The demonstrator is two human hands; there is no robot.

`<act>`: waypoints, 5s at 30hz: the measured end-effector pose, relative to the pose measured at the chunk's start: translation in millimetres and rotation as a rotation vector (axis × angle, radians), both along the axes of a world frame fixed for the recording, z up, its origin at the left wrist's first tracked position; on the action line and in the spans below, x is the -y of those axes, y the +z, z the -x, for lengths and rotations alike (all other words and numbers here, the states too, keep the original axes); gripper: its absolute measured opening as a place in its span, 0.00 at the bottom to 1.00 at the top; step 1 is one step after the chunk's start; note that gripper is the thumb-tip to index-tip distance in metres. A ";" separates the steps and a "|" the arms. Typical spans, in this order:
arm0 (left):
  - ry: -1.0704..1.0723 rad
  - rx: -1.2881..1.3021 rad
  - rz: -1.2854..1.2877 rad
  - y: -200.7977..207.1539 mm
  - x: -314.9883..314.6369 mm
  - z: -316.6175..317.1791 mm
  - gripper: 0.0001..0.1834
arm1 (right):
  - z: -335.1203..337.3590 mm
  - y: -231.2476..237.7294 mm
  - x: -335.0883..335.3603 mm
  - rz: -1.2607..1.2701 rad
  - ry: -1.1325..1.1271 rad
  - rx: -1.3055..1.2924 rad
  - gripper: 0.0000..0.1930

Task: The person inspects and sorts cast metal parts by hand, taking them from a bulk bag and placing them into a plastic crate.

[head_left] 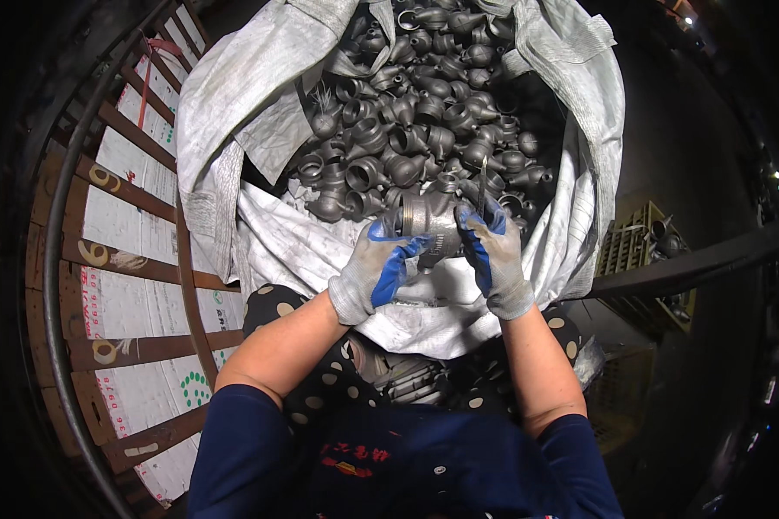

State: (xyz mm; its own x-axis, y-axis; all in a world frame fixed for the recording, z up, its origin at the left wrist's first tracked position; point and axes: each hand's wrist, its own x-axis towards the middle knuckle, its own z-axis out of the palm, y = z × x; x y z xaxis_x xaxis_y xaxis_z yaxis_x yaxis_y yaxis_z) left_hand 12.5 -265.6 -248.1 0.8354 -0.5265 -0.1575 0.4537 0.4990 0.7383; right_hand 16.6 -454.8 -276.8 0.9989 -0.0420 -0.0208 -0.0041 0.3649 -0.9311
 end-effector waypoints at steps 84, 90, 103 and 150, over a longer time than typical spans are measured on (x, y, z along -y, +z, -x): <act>0.204 0.061 -0.212 -20.6 -17.4 -34.3 0.17 | 15.1 26.8 33.3 -0.001 0.002 -0.218 0.11; 0.265 0.081 -0.437 -23.6 -18.0 -38.3 0.18 | 16.3 23.6 25.6 0.044 -0.076 -0.235 0.10; 0.338 0.746 -0.478 -20.8 -24.6 -32.4 0.17 | 13.8 16.5 27.1 -0.125 -0.058 -0.220 0.09; 1.052 0.811 -1.426 217.3 -343.2 -70.4 0.15 | 36.0 50.6 36.1 0.042 0.080 -0.024 0.17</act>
State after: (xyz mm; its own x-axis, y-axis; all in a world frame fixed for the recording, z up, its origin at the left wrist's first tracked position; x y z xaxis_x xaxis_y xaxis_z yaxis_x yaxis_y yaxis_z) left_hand 82.9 77.6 -30.8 0.7638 0.2958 0.5737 -0.1797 -0.7563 0.6291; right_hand -19.4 -491.0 -226.2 0.9984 0.0363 -0.0443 -0.0537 0.3228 -0.9450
